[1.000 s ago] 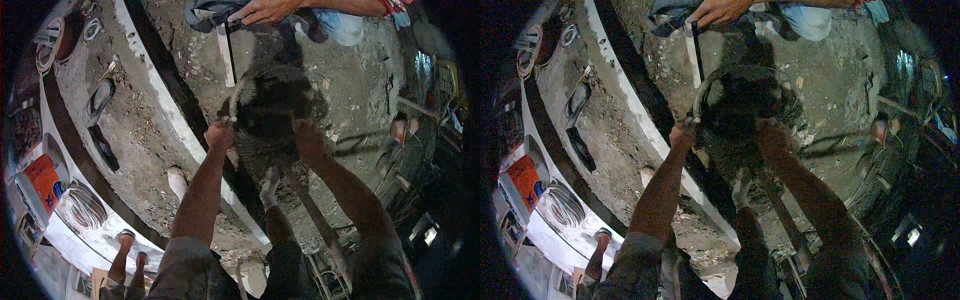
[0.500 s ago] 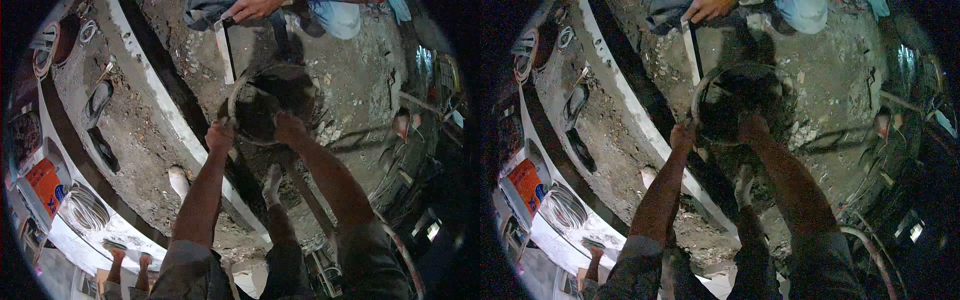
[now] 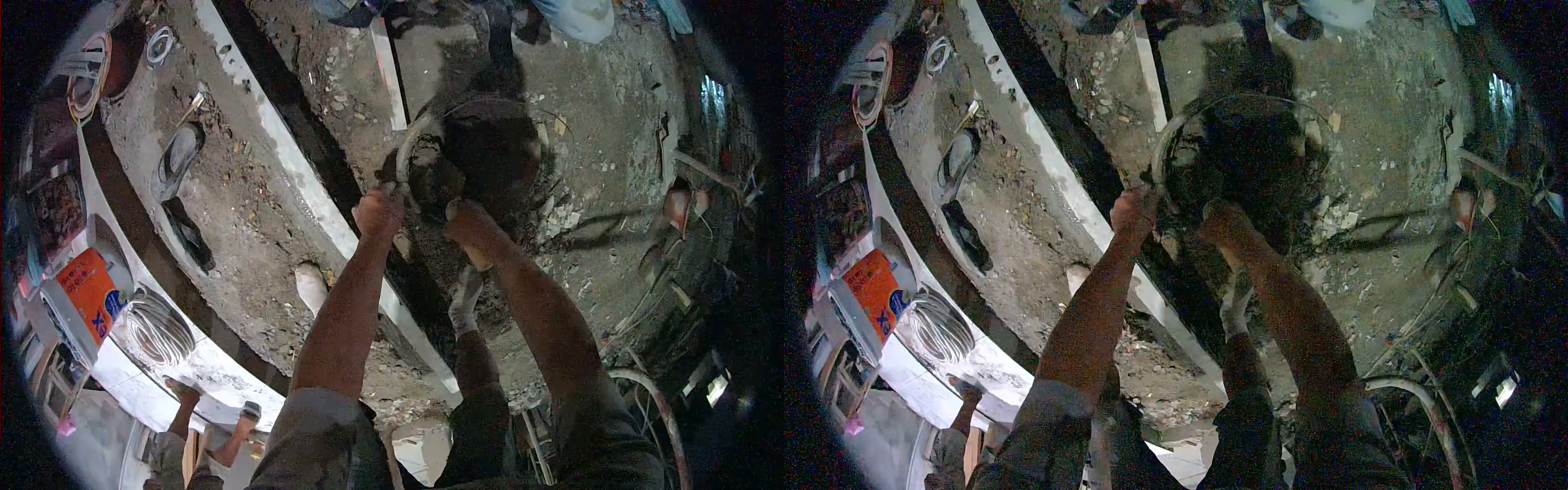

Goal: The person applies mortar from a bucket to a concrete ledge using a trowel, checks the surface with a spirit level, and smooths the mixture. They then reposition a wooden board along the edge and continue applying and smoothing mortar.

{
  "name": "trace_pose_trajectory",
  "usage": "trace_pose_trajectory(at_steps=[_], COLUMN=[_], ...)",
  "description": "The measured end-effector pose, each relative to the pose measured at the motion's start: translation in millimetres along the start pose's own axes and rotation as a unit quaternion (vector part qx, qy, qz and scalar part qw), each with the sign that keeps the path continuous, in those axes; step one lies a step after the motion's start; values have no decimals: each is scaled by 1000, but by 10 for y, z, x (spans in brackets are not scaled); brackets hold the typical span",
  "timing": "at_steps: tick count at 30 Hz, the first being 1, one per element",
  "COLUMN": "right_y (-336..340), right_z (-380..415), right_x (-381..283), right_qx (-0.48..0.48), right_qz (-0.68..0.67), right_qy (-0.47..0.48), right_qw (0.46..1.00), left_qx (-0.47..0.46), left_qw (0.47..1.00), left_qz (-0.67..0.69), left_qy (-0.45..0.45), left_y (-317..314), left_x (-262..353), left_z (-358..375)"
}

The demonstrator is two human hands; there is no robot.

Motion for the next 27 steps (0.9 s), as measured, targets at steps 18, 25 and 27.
trace_pose_trajectory(at_steps=[18,25,27], right_y=[-89,-1053,-792], right_z=[819,1730,2138], right_x=[304,544,174], right_qx=[-32,7,-56], right_qz=[-514,-503,-355], right_qy=[62,-117,-136], right_qw=[855,856,923], left_qx=[146,53,97], left_qw=[954,904,911], left_qz=[-239,-422,-390], left_qy=[-106,-54,-91], left_y=[382,126,60], left_x=[-1105,-979,-1051], left_z=[642,772,739])
Point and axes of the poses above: each hand's wrist, its own z-axis away from the middle knuckle, its own y-axis out of the back of the hand, x = y × z, the point moved 2 cm from there along -z, towards the middle knuckle, and after that the axes turned 6 degrees about -x, right-handed, at the moved point
